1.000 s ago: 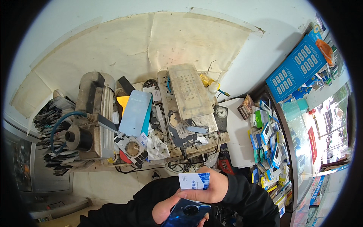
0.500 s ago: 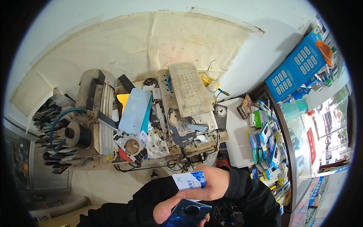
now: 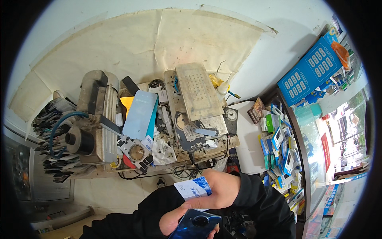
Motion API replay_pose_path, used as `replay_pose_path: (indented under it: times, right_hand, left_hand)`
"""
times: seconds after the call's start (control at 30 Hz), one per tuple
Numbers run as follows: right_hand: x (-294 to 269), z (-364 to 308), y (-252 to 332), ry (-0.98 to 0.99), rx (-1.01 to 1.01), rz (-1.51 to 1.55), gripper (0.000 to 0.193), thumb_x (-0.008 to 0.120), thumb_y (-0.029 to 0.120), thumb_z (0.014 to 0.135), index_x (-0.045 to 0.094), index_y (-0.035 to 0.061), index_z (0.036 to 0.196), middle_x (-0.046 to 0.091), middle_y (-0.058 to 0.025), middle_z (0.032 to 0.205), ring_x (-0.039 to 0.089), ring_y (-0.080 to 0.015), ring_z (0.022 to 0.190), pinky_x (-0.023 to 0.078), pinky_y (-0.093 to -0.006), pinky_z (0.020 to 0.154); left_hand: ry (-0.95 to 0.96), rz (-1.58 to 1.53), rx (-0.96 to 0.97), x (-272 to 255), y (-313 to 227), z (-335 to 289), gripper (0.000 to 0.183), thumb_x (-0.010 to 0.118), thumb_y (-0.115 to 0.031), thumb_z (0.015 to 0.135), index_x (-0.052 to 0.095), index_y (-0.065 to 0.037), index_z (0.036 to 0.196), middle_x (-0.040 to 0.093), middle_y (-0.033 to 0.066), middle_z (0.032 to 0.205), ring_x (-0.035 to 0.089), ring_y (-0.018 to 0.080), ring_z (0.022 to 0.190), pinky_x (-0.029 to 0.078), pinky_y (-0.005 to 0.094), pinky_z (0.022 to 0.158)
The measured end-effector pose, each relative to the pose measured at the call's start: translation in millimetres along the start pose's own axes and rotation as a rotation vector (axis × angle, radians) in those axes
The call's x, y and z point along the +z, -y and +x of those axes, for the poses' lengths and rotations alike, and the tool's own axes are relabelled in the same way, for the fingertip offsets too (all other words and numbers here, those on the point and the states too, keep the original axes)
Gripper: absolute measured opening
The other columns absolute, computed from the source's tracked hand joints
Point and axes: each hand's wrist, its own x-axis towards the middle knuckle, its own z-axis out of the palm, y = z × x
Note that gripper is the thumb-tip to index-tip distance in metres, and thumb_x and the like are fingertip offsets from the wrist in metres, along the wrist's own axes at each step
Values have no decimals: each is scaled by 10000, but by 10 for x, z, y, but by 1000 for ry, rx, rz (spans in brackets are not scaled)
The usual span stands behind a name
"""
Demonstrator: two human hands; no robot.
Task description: The person holds a blue smartphone and applies a small amount of adhesive from a bottle to the back of the device. They then press a white card against the adhesive area and rub it to spread the substance. The person continues to rub the card on the phone's back and then removes the card, leaving the adhesive applied.
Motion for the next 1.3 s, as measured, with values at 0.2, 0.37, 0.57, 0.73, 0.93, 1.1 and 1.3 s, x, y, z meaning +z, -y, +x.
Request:
replay_pose_path:
  times: [0.2, 0.37, 0.57, 0.73, 0.93, 1.1, 1.3]
  right_hand:
    - [191, -95, -33, -228, -102, 30, 255, 733, 278, 907, 719, 28, 861, 639, -147, 652, 640, -284, 584, 458, -369, 538]
    - [149, -234, -69, -208, -36, -15, 274, 675, 289, 963, 710, 34, 868, 615, -142, 631, 594, -278, 529, 441, -357, 509]
    - [128, -324, -22, -241, -43, 50, 237, 649, 204, 979, 691, -2, 870, 635, -159, 670, 609, -244, 563, 454, -335, 542]
    - [105, -386, -13, -251, -7, 114, 191, 669, 180, 965, 707, -2, 918, 678, -144, 719, 632, -193, 605, 489, -315, 598]
    - [88, -452, 13, -235, 21, 118, 176, 692, 178, 951, 723, 5, 967, 684, -131, 726, 626, -153, 619, 494, -302, 617]
    - [29, -461, 81, -280, 62, 109, 198, 694, 173, 954, 718, -21, 987, 697, -89, 758, 593, -80, 669, 480, -257, 635]
    - [14, -615, 145, -300, 143, 219, 190, 685, 153, 959, 717, -34, 962, 697, -37, 777, 592, -60, 701, 467, -235, 635]
  left_hand:
    - [-121, -431, -82, 1, -76, -44, 932, 310, -758, 925, 343, 27, 1427, 542, 292, 1259, 588, 406, 1120, 484, 476, 958]
    - [36, -253, 63, 29, -105, -9, 988, 222, -789, 922, 305, 40, 1454, 524, 294, 1249, 554, 417, 1147, 461, 499, 978]
    - [-73, 156, 83, 110, -163, 9, 955, 271, -782, 915, 504, 60, 1300, 615, 254, 1185, 659, 411, 1020, 546, 458, 838]
    - [-90, 158, 75, 136, -171, 53, 944, 234, -776, 926, 505, 49, 1299, 613, 259, 1184, 663, 413, 1010, 549, 453, 826]
    - [-89, 89, 64, 114, -181, 42, 950, 243, -784, 918, 461, 27, 1361, 591, 277, 1212, 646, 445, 1030, 541, 489, 845]
    - [-68, 94, 66, 115, -219, 36, 965, 262, -797, 903, 423, 12, 1404, 581, 285, 1221, 638, 463, 1030, 537, 515, 855]
    - [-169, 83, 86, 159, -203, -15, 978, 284, -805, 893, 470, 48, 1331, 597, 279, 1174, 641, 461, 982, 541, 514, 822]
